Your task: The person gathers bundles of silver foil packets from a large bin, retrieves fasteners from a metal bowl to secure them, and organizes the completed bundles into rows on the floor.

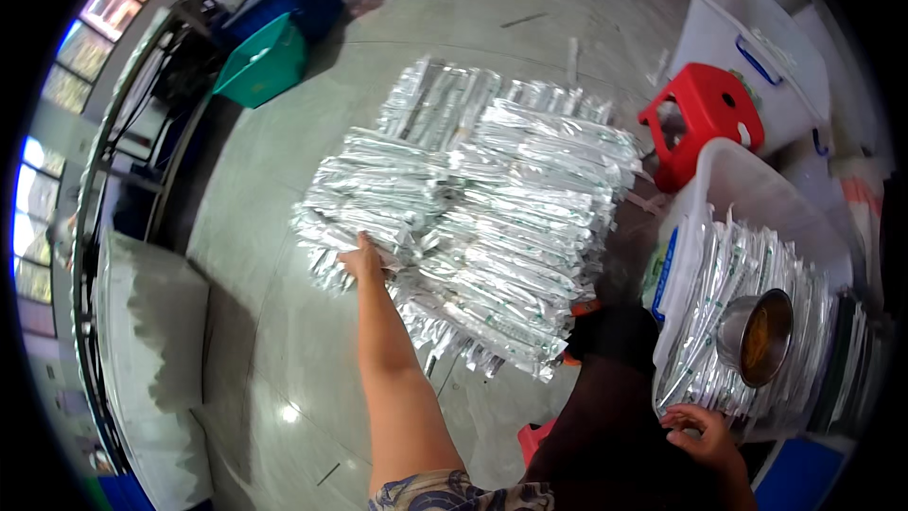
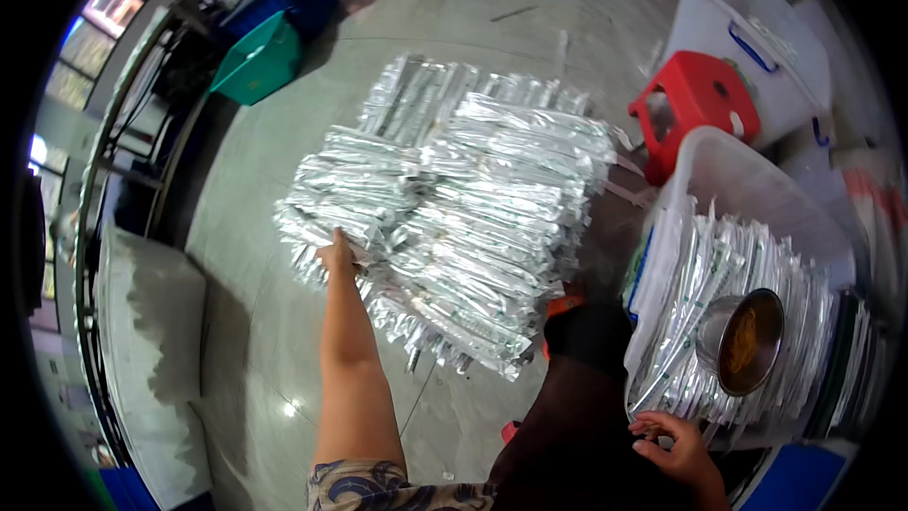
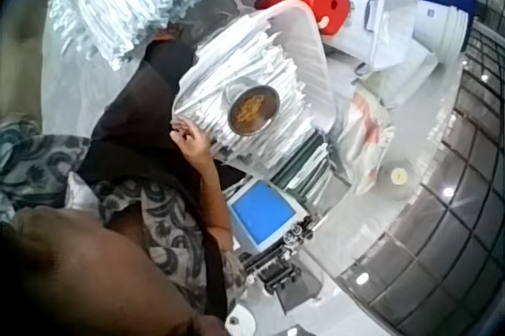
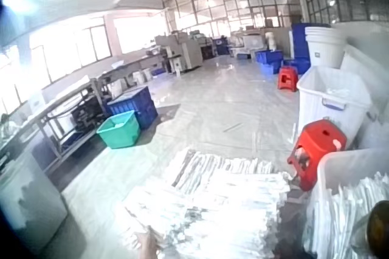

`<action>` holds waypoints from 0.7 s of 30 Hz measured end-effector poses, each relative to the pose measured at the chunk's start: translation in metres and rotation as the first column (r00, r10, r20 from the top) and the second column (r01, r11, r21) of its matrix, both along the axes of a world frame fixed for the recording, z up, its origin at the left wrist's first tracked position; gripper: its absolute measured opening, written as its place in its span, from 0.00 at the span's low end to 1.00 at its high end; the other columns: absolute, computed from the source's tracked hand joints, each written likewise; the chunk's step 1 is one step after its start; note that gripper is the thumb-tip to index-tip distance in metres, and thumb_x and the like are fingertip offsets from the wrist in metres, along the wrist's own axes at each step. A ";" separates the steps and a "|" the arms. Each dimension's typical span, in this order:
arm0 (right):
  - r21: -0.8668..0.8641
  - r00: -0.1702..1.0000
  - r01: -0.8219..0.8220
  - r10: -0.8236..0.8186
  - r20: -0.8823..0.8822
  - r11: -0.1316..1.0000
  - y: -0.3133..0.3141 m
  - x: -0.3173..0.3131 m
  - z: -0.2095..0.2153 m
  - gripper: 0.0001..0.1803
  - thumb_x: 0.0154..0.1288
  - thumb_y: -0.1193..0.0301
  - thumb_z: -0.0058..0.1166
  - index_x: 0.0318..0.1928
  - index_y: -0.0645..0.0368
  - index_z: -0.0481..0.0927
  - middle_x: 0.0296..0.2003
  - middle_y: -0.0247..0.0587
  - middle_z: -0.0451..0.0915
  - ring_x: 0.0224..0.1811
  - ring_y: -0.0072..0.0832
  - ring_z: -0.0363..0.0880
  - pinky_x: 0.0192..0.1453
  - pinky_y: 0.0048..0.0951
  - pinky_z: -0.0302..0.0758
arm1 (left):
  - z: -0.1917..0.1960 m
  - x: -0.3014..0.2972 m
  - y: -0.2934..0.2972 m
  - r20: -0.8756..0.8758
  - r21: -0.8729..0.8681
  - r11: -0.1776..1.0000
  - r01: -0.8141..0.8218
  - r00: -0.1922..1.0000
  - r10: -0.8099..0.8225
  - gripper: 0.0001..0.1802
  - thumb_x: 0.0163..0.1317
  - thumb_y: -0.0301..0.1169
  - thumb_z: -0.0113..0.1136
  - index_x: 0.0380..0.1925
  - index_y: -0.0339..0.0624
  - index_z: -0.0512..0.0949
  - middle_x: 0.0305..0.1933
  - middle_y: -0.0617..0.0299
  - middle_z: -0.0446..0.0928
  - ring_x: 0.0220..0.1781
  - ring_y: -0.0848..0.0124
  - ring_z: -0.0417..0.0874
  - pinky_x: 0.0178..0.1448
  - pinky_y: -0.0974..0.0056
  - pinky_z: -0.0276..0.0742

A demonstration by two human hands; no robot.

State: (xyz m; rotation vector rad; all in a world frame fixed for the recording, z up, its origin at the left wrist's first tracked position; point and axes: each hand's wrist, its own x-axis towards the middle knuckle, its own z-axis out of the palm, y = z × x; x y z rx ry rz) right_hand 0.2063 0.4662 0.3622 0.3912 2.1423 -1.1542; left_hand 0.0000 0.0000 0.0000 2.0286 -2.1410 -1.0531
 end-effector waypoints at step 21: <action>0.341 0.436 0.726 -0.016 -0.900 0.597 0.185 0.009 -0.118 0.27 0.51 0.64 0.59 0.49 0.65 0.68 0.48 0.49 0.68 0.52 0.43 0.66 0.52 0.36 0.67 | 0.157 0.164 0.092 -0.089 -0.853 0.251 0.459 0.345 -0.934 0.26 0.58 0.41 0.55 0.47 0.30 0.65 0.39 0.48 0.70 0.38 0.59 0.73 0.43 0.60 0.71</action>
